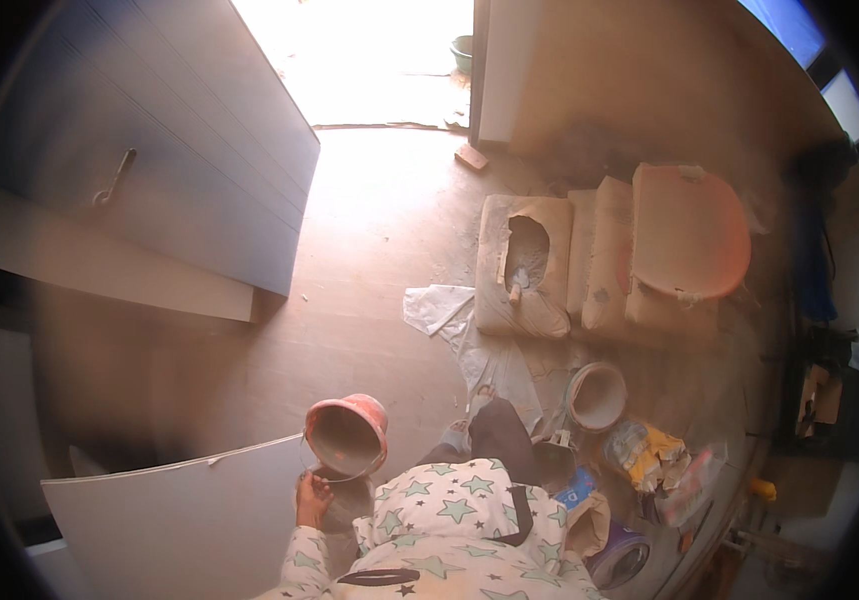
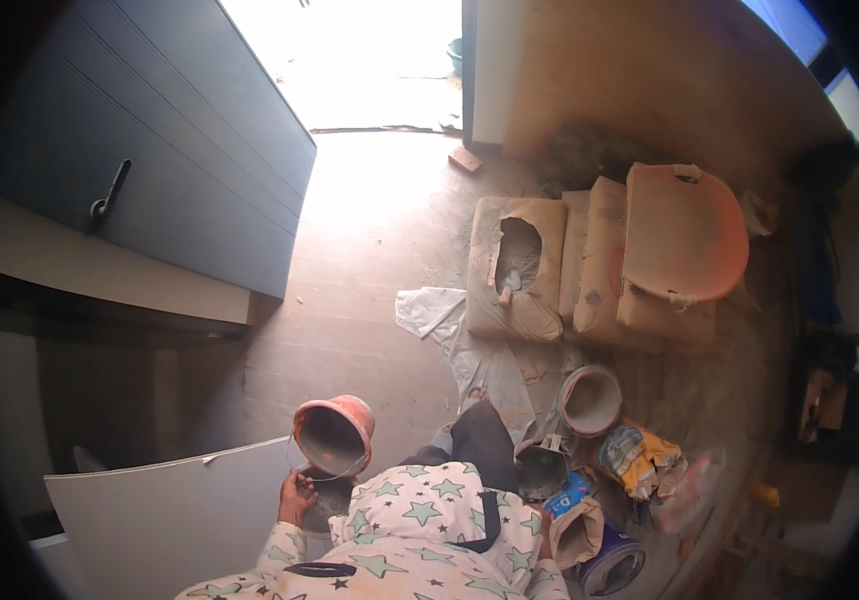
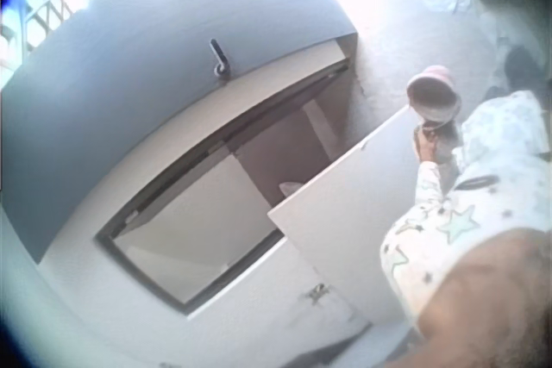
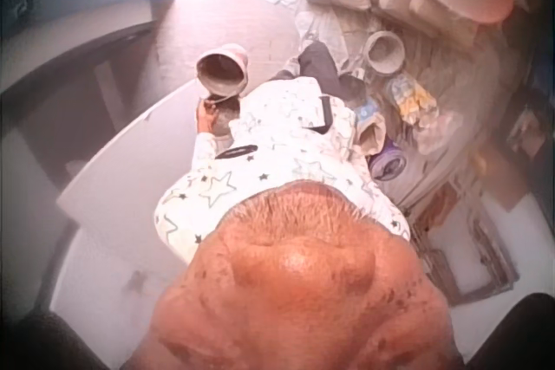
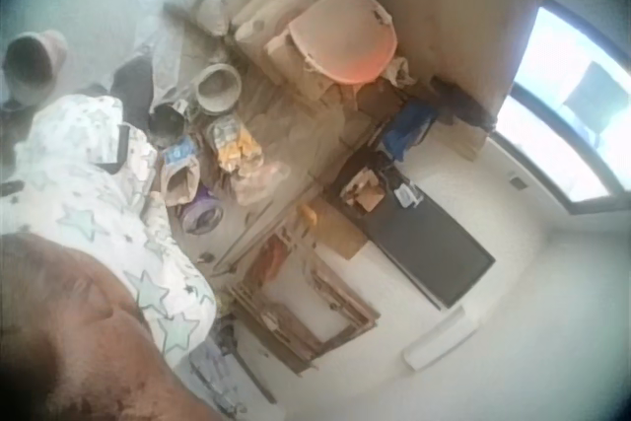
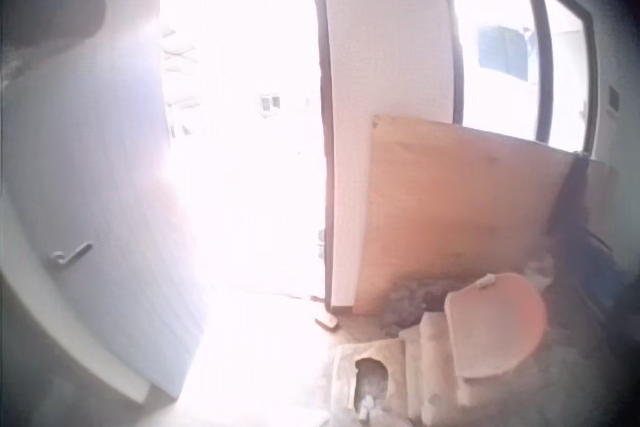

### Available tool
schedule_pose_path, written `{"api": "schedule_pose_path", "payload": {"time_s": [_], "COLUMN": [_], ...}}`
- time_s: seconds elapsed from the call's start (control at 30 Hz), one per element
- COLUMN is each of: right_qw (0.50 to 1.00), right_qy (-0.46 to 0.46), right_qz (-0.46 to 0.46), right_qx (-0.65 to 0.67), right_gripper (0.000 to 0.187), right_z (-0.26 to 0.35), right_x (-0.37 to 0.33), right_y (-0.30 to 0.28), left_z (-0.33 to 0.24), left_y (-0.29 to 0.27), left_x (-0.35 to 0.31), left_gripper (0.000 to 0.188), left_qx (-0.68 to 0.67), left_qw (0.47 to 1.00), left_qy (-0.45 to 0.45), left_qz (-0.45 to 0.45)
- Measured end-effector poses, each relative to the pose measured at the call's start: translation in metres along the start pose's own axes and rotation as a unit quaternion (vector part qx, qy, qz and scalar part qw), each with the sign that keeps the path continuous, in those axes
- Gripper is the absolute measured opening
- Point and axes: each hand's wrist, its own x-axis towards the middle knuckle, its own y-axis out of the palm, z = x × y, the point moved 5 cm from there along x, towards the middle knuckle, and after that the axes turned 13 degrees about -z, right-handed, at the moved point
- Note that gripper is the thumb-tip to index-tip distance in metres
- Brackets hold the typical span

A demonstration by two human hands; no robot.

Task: The person carries a bucket of cement up a staircase and applies it to the wall with their hand. They then walk outside to a construction area, pick up a hoe, and mix a pile of sand and cement on the ground, scooping the mixture into buckets.

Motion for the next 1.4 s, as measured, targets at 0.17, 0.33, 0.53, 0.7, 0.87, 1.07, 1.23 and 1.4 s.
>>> {"api": "schedule_pose_path", "payload": {"time_s": [0.17, 0.33, 0.53, 0.7, 0.87, 1.07, 1.23, 1.4], "right_qw": [1.000, 0.999, 0.992, 0.993, 0.996, 0.997, 0.987, 0.944], "right_qy": [-0.017, -0.037, -0.098, 0.055, -0.054, -0.079, -0.055, -0.270], "right_qz": [-0.010, 0.009, 0.016, 0.062, 0.063, 0.013, 0.133, 0.096], "right_qx": [0.010, -0.027, -0.077, 0.088, 0.010, 0.023, -0.069, -0.164], "right_gripper": [0.021, 0.021, 0.022, 0.019, 0.029, 0.027, 0.032, 0.027], "right_z": [0.052, 0.055, 0.114, 0.232, 0.444, 0.571, 0.614, 0.660], "right_x": [0.043, 0.050, 0.084, 0.250, 0.298, 0.313, 0.271, 0.247], "right_y": [-0.020, -0.026, -0.036, -0.007, -0.004, 0.014, 0.070, 0.087], "left_z": [-0.010, -0.012, -0.034, -0.106, -0.144, -0.173, -0.252, -0.338], "left_y": [-0.015, -0.038, 0.018, 0.098, 0.096, 0.101, 0.127, 0.187], "left_x": [-0.017, -0.030, -0.042, -0.023, -0.025, 0.008, -0.010, -0.028], "left_gripper": [0.034, 0.032, 0.030, 0.029, 0.028, 0.028, 0.029, 0.026], "left_qx": [-0.051, -0.100, -0.172, -0.236, -0.241, -0.225, -0.196, -0.201], "left_qw": [0.998, 0.992, 0.974, 0.965, 0.959, 0.961, 0.970, 0.977], "left_qy": [-0.018, -0.026, -0.097, -0.091, -0.093, -0.130, -0.110, -0.074], "left_qz": [-0.032, -0.070, -0.108, -0.070, -0.111, -0.098, -0.094, -0.011]}}
